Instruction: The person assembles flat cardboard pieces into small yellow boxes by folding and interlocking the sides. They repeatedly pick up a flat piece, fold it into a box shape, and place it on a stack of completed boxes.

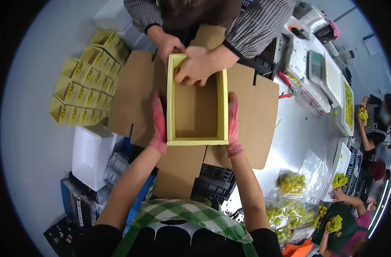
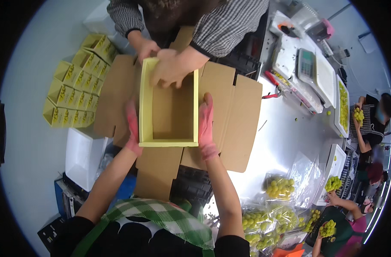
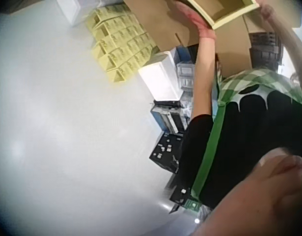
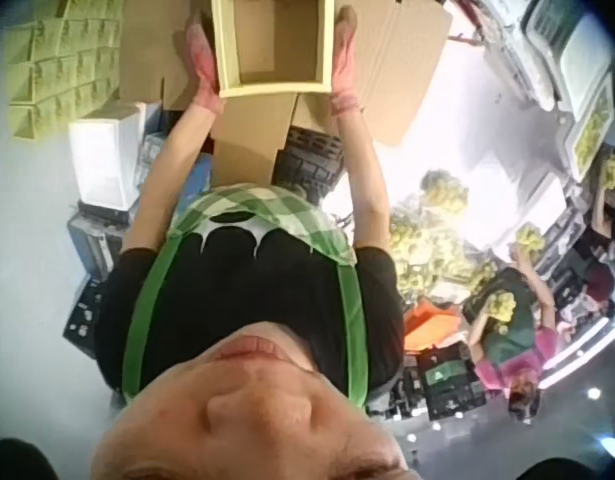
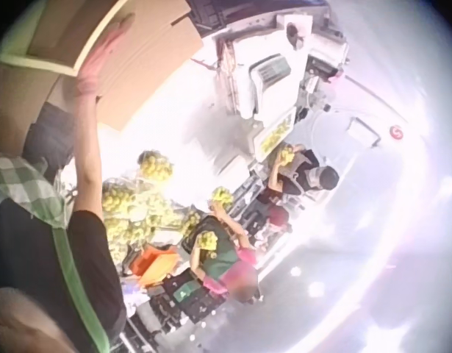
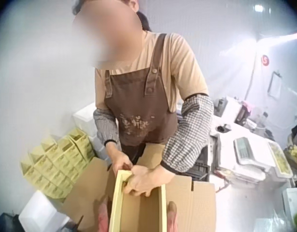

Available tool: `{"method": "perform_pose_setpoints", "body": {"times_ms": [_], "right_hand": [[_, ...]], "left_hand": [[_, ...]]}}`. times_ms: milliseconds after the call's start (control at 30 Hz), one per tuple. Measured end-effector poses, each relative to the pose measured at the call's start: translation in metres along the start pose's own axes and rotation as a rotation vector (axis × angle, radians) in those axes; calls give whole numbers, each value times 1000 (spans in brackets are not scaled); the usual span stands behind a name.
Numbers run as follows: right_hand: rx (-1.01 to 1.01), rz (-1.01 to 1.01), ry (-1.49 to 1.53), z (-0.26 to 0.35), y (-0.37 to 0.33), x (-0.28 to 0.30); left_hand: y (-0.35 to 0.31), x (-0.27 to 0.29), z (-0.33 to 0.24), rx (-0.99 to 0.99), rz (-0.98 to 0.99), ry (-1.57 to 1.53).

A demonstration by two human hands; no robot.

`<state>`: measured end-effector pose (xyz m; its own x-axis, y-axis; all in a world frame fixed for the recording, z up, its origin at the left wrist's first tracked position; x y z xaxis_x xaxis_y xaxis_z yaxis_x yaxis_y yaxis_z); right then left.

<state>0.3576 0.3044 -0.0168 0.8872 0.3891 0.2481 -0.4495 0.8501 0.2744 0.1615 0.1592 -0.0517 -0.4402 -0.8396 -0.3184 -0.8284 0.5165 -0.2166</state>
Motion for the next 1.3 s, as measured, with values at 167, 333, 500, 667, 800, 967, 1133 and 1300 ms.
{"method": "perform_pose_setpoints", "body": {"times_ms": [167, 333, 500, 667, 800, 967, 1133, 1300], "right_hand": [[-348, -375, 241, 4, -12, 72], [-332, -530, -472, -13, -67, 179], [-591, -352, -484, -18, -90, 182], [-698, -173, -444, -29, -83, 160], [-688, -163, -496, -22, -78, 162], [-615, -216, -709, 6, -70, 162], [-557, -281, -851, 32, -64, 167], [-617, -234, -854, 45, -55, 170]], "left_hand": [[13, 70, -37, -140, -246, 224], [24, 162, -99, -590, -524, 1325], [52, 185, -88, -185, -274, 1300], [44, 158, -83, 142, -63, 1016], [66, 186, -73, -19, -17, 1010], [72, 198, -60, 119, 11, 711], [68, 192, -84, -104, -122, 1127], [51, 163, -125, -406, -282, 1691]]}}
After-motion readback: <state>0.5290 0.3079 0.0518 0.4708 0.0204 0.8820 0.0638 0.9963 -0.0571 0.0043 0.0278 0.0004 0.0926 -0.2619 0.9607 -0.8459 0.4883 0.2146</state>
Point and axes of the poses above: each hand's wrist, its own y-axis towards the middle knuckle, its own x-axis out of the back of the hand, z = x × y, the point moved 9 cm from there along y, towards the middle knuckle, and after that the axes turned 8 degrees about -z, right-handed, at the moved point
